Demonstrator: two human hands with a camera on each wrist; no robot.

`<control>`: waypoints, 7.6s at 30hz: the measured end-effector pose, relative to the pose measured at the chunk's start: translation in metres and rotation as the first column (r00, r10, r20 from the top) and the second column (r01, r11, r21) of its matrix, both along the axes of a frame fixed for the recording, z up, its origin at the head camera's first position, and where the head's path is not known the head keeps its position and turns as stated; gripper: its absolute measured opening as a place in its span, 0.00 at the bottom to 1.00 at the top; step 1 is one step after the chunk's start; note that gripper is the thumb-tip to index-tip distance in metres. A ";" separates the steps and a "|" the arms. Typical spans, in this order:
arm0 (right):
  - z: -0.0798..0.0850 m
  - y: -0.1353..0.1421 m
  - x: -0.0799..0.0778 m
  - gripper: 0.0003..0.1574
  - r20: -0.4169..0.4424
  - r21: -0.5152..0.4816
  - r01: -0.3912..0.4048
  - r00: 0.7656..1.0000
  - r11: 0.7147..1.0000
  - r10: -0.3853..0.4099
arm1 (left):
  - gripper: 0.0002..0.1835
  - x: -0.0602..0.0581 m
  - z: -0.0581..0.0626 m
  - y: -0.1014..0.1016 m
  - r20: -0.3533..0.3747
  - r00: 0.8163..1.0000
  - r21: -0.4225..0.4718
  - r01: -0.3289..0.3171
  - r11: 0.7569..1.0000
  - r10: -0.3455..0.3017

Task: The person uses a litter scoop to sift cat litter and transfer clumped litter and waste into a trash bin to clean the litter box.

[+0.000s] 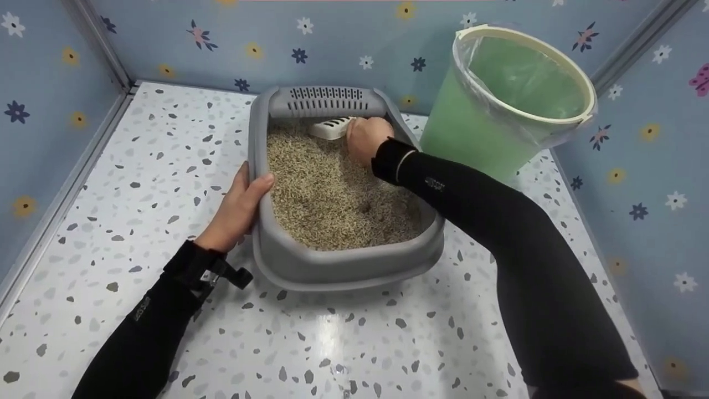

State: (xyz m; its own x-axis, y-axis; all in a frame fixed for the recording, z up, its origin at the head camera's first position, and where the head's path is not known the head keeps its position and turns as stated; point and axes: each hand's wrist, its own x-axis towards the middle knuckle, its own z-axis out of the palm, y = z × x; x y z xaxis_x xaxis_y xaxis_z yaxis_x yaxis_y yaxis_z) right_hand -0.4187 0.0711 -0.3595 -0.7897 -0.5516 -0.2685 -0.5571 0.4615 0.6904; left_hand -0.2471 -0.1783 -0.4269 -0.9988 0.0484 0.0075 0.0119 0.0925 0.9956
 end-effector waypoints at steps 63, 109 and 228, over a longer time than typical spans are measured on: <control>0.135 -0.001 0.003 0.16 0.603 0.078 0.442 0.693 0.893 -0.396 | 0.52 -0.001 0.001 0.000 0.000 1.000 0.026 -0.004 1.000 0.004; 0.093 0.024 -0.008 0.23 0.255 0.066 0.041 0.965 0.997 -0.057 | 0.57 -0.003 0.000 0.001 -0.006 1.000 0.028 -0.013 1.000 0.013; 0.087 0.086 0.063 0.12 0.839 -0.544 0.726 0.469 0.420 0.277 | 0.55 0.001 0.000 0.000 0.025 1.000 0.025 -0.006 1.000 0.006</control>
State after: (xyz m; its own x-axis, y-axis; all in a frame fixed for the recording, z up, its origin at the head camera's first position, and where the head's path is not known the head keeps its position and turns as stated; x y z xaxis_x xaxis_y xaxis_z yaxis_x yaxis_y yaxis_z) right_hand -0.3554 0.1571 -0.2721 -0.6358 -0.6822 -0.3610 -0.2731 0.6363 -0.7215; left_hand -0.2466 -0.1779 -0.4274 -0.9990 0.0423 -0.0162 -0.0133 0.0680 0.9976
